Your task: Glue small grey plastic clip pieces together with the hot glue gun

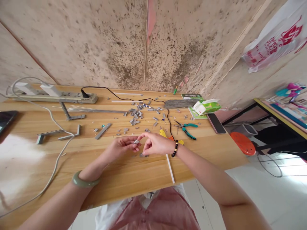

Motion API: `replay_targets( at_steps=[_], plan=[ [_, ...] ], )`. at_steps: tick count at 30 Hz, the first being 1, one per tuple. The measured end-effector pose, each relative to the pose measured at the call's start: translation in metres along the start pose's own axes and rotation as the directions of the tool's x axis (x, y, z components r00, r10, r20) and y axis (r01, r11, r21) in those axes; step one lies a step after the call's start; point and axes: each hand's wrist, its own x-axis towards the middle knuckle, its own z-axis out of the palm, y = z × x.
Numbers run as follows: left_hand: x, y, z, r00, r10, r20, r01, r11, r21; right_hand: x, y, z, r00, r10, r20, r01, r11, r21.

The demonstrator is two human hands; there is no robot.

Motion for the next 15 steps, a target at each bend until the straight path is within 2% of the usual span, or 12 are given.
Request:
replay_targets(
  at_steps=[4, 9, 12, 15],
  plan=[
    [-0.002, 0.004, -0.001, 0.999, 0.014, -0.034, -0.016, 0.999, -0.040, -0.006, -0.002, -0.003, 1.000, 0.013, -0.008, -0.013, 1.000, 0.023],
    [-0.002, 0.004, -0.006, 0.998, 0.016, -0.055, -0.018, 0.999, -0.043, -0.012, 0.000, -0.019, 0.975, 0.066, -0.214, -0.072, 0.997, -0.023],
    [-0.003, 0.002, -0.007, 0.997, -0.066, -0.046, 0.068, 0.997, 0.031, -0.008, 0.007, -0.018, 0.967, 0.064, -0.246, -0.071, 0.997, -0.022],
    [-0.005, 0.000, -0.008, 0.980, -0.189, -0.063, 0.197, 0.964, 0.178, 0.005, 0.018, -0.002, 0.966, 0.031, -0.257, -0.054, 0.995, -0.085]
  ],
)
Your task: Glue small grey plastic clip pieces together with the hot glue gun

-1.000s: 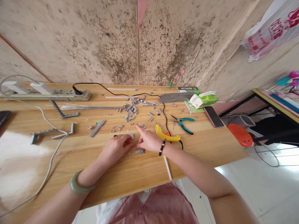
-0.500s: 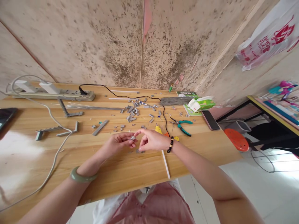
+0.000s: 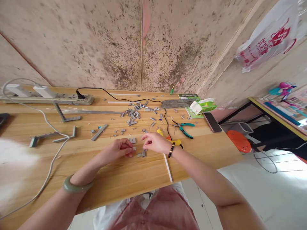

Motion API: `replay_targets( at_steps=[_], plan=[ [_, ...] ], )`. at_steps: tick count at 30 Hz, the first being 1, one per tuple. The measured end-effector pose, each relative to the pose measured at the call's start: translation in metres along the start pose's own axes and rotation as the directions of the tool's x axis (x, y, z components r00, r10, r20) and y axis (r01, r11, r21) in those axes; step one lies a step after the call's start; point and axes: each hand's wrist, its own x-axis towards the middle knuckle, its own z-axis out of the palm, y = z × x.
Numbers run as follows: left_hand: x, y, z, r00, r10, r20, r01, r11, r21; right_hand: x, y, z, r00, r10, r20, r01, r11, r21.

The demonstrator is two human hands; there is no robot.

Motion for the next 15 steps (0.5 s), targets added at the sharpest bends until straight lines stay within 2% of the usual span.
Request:
replay_targets(
  at_steps=[3, 6, 11, 15],
  plan=[
    [0.000, -0.005, -0.001, 0.995, -0.041, -0.091, 0.057, 0.980, 0.189, 0.012, 0.006, 0.022, 0.998, -0.034, -0.054, 0.026, 0.991, -0.132],
    [0.000, -0.007, -0.003, 0.987, -0.038, -0.154, 0.084, 0.950, 0.301, 0.021, 0.007, 0.033, 0.996, -0.031, -0.089, 0.014, 0.982, -0.187],
    [-0.002, -0.002, 0.000, 0.964, 0.022, -0.263, 0.120, 0.852, 0.510, 0.023, 0.008, 0.031, 0.992, -0.047, -0.116, 0.010, 0.954, -0.300],
    [-0.006, 0.004, 0.003, 0.961, 0.112, -0.254, 0.074, 0.777, 0.625, 0.016, 0.007, 0.027, 0.991, -0.124, -0.041, 0.097, 0.909, -0.406]
  ],
)
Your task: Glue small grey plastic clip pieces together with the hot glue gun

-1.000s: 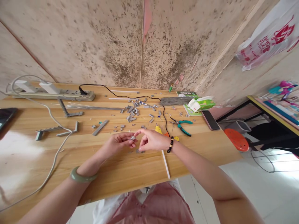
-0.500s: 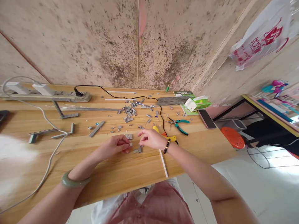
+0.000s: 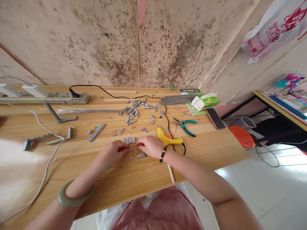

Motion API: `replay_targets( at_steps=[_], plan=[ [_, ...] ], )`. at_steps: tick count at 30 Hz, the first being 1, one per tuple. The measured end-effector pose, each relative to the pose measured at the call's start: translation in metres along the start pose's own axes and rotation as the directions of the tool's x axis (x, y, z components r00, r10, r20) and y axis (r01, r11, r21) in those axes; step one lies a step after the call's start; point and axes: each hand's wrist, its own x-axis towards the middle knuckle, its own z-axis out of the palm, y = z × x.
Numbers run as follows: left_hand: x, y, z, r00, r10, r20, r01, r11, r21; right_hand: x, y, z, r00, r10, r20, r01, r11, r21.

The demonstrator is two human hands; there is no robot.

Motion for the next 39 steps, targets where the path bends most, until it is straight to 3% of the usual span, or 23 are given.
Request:
replay_targets(
  at_steps=[4, 7, 14, 24, 39],
  plan=[
    [-0.001, 0.001, -0.001, 0.999, 0.020, 0.029, -0.022, 0.998, 0.055, -0.003, -0.002, -0.002, 0.996, -0.061, 0.067, 0.067, 0.994, -0.092],
    [0.000, -0.001, 0.001, 0.998, -0.005, 0.055, 0.000, 0.996, 0.092, -0.002, -0.003, 0.001, 0.997, -0.065, 0.045, 0.071, 0.988, -0.136],
    [0.001, -0.004, 0.002, 0.999, 0.006, 0.050, -0.010, 0.996, 0.085, 0.001, -0.006, 0.010, 0.995, -0.098, -0.012, 0.095, 0.986, -0.134],
    [0.001, -0.001, 0.001, 0.998, -0.042, 0.051, 0.038, 0.997, 0.061, 0.005, -0.008, 0.014, 0.996, -0.094, -0.003, 0.093, 0.990, -0.107],
    [0.002, -0.007, 0.005, 0.999, -0.011, 0.044, 0.009, 1.000, 0.029, 0.007, -0.007, 0.015, 0.990, -0.139, 0.008, 0.139, 0.982, -0.132]
  ],
)
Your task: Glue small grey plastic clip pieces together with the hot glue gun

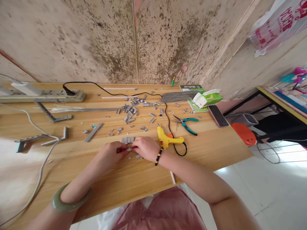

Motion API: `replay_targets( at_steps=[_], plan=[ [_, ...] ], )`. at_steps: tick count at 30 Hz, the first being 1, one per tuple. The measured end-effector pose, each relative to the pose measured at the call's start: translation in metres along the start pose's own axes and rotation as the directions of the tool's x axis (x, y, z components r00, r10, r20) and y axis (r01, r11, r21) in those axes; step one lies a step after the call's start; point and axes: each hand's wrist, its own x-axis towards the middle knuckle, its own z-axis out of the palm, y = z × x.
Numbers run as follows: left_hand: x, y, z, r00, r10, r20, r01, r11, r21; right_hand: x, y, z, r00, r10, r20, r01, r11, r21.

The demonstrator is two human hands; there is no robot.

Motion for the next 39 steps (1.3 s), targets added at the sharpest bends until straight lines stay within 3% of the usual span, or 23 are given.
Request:
replay_targets(
  at_steps=[9, 13, 18, 28, 35, 39],
  plan=[
    [0.000, 0.002, -0.003, 1.000, -0.003, 0.006, 0.003, 0.999, 0.037, -0.020, -0.008, -0.015, 0.994, 0.103, -0.047, -0.099, 0.991, 0.085],
    [-0.001, 0.000, -0.003, 1.000, 0.024, 0.006, -0.024, 0.999, 0.030, -0.050, -0.015, -0.025, 0.982, 0.126, -0.140, -0.108, 0.986, 0.129],
    [-0.001, 0.000, -0.006, 0.999, 0.050, 0.005, -0.050, 0.998, 0.030, -0.096, -0.014, -0.018, 0.952, 0.171, -0.254, -0.131, 0.977, 0.166],
    [0.001, -0.005, -0.007, 0.997, 0.064, 0.039, -0.065, 0.997, 0.027, -0.169, 0.023, 0.013, 0.819, 0.266, -0.509, -0.185, 0.961, 0.205],
    [0.002, -0.005, -0.010, 0.994, 0.061, 0.095, -0.071, 0.992, 0.101, -0.174, 0.037, 0.030, 0.714, 0.188, -0.675, -0.119, 0.982, 0.147],
    [0.001, -0.006, -0.010, 0.991, 0.109, 0.077, -0.118, 0.984, 0.131, -0.171, 0.037, 0.031, 0.714, 0.173, -0.678, -0.106, 0.985, 0.140]
  ],
)
